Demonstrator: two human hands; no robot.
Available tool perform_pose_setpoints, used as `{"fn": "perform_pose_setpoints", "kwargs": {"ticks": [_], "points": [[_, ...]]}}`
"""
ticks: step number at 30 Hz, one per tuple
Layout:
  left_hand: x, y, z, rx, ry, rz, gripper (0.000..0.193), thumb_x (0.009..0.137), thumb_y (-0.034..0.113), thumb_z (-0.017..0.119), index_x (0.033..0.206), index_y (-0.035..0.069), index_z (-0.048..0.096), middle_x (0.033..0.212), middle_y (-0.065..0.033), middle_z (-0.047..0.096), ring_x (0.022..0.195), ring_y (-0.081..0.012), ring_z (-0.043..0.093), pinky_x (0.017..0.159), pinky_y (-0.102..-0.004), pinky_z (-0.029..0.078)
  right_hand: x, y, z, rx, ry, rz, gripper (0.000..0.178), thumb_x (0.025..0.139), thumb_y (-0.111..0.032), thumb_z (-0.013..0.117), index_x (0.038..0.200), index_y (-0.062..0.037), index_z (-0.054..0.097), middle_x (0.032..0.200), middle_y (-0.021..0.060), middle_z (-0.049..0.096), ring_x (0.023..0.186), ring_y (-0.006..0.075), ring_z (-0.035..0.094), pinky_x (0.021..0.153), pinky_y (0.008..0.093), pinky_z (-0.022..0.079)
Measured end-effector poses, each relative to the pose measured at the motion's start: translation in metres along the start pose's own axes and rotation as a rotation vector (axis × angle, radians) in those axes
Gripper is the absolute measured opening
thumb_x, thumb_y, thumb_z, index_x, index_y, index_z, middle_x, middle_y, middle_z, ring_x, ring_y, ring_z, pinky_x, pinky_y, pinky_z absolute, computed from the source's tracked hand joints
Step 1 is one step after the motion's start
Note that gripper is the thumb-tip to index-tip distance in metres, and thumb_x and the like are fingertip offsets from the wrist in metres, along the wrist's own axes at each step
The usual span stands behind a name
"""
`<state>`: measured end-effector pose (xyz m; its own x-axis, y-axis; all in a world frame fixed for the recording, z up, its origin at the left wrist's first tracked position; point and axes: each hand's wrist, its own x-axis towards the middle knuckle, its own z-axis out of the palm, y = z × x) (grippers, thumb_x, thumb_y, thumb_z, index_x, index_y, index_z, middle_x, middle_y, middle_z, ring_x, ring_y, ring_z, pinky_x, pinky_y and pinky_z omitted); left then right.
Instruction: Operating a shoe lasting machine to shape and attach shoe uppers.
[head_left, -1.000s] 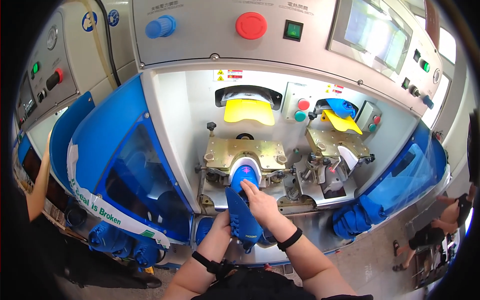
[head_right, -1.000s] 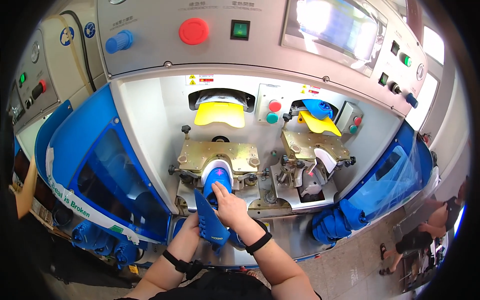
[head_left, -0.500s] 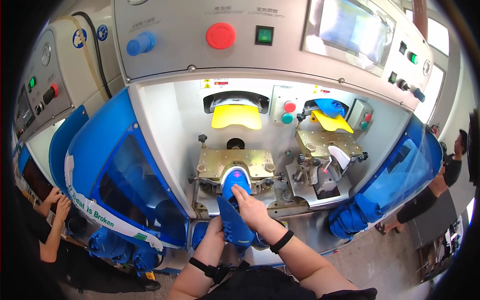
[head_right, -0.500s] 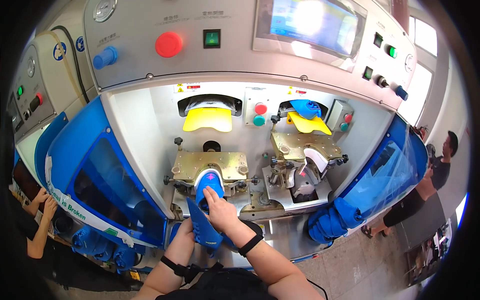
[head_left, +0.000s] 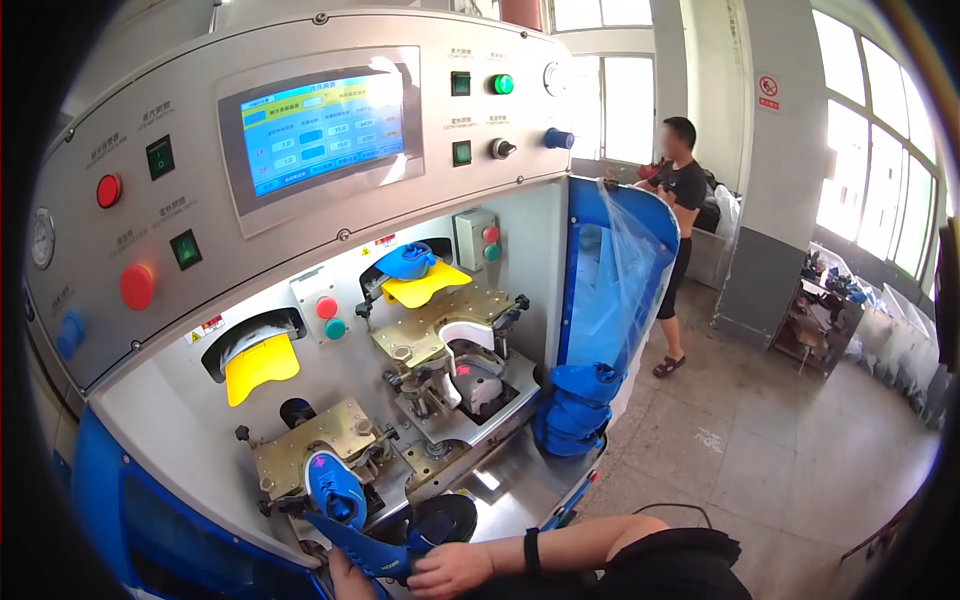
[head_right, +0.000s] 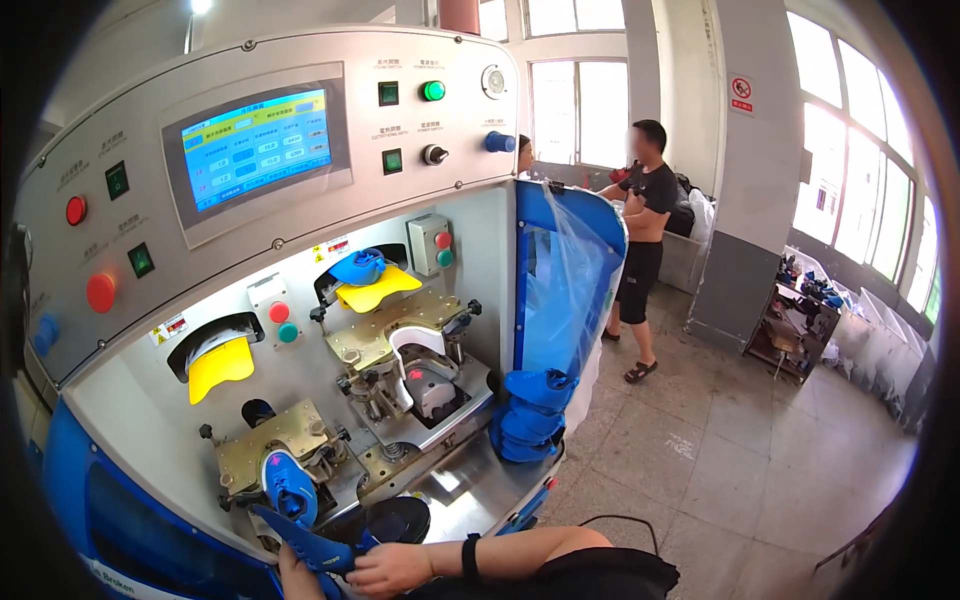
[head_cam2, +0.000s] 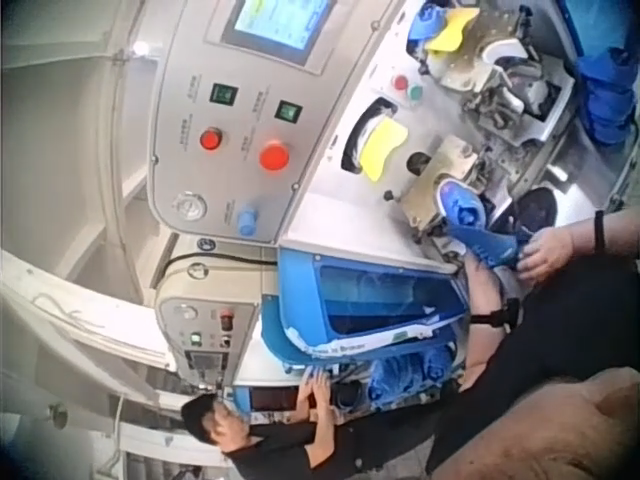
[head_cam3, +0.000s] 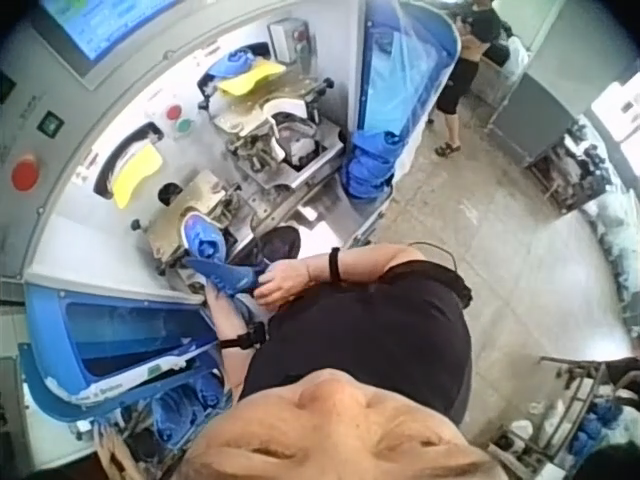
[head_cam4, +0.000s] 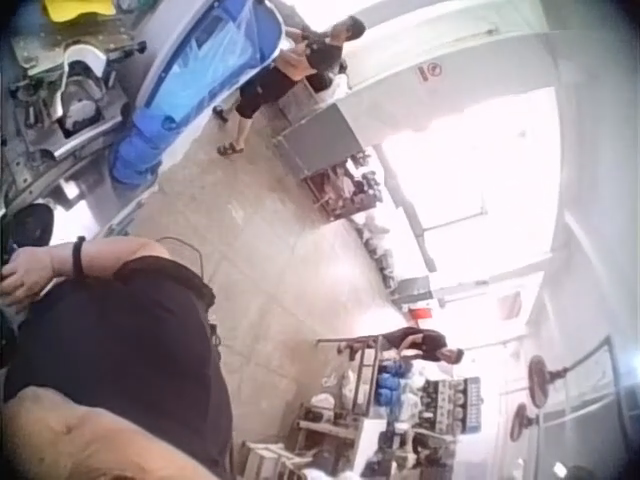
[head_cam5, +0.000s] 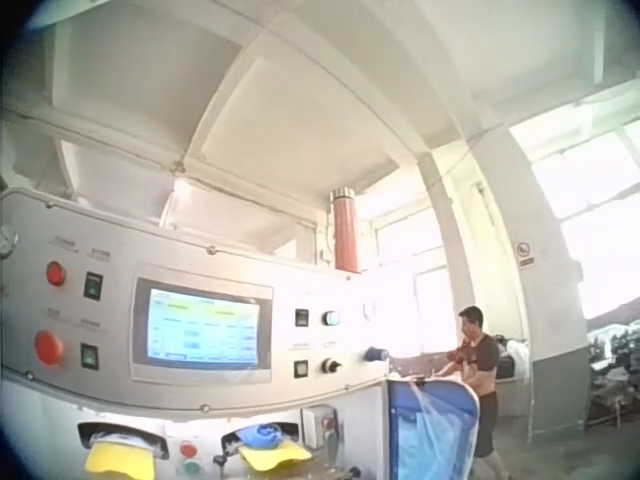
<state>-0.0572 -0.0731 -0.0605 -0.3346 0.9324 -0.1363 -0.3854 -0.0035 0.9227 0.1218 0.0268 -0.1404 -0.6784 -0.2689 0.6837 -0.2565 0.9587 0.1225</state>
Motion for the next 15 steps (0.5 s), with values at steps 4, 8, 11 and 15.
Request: {"fn": "perform_pose_setpoints", "kwargs": {"ticks": [4,8,11,15], "points": [[-0.013,0.017,0.024,0.043,0.066,-0.069,0.03,0.103,0.012,0.04,0.127,-0.001,0.054,0.114,-0.0064,0.061,0.102,-0.0167,0.057,0.094,-0.0297,0.045,-0.001,-0.004,-0.004,-0.116,-0.132,0.019,0.029,0.095,-0.024,0.053,0.117,-0.0054,0.061,0.112,0.0078,0.06,0.09,0.0231,0.06,0.07,0.0307,0.052],[-0.01,0.008,0.024,0.101,0.074,0.06,0.027,0.103,0.023,0.047,0.116,0.004,0.059,0.099,-0.0051,0.063,0.086,-0.0164,0.059,0.082,-0.0307,0.049,0.015,0.001,-0.003,-0.133,-0.288,0.14,0.029,0.092,-0.017,0.05,0.119,-0.0066,0.056,0.122,0.0078,0.053,0.097,0.0249,0.058,0.069,0.0322,0.053],[0.029,-0.016,0.013,-0.011,0.016,-0.026,0.026,0.102,0.026,0.049,0.112,0.005,0.06,0.095,-0.0056,0.065,0.083,-0.0175,0.062,0.079,-0.0319,0.052,0.014,-0.001,-0.018,-0.009,-0.226,0.314,0.028,0.097,-0.02,0.053,0.116,-0.0019,0.065,0.107,0.0129,0.068,0.094,0.0321,0.064,0.081,0.039,0.053],[0.081,-0.044,-0.011,-0.28,-0.044,-0.182,0.026,0.1,0.031,0.053,0.105,0.008,0.063,0.088,-0.0067,0.068,0.077,-0.0196,0.067,0.072,-0.0342,0.058,0.031,0.007,-0.045,0.199,0.18,0.452,0.033,0.089,-0.01,0.06,0.121,-0.0036,0.054,0.119,0.0144,0.052,0.099,0.0339,0.061,0.077,0.0361,0.055]]}}
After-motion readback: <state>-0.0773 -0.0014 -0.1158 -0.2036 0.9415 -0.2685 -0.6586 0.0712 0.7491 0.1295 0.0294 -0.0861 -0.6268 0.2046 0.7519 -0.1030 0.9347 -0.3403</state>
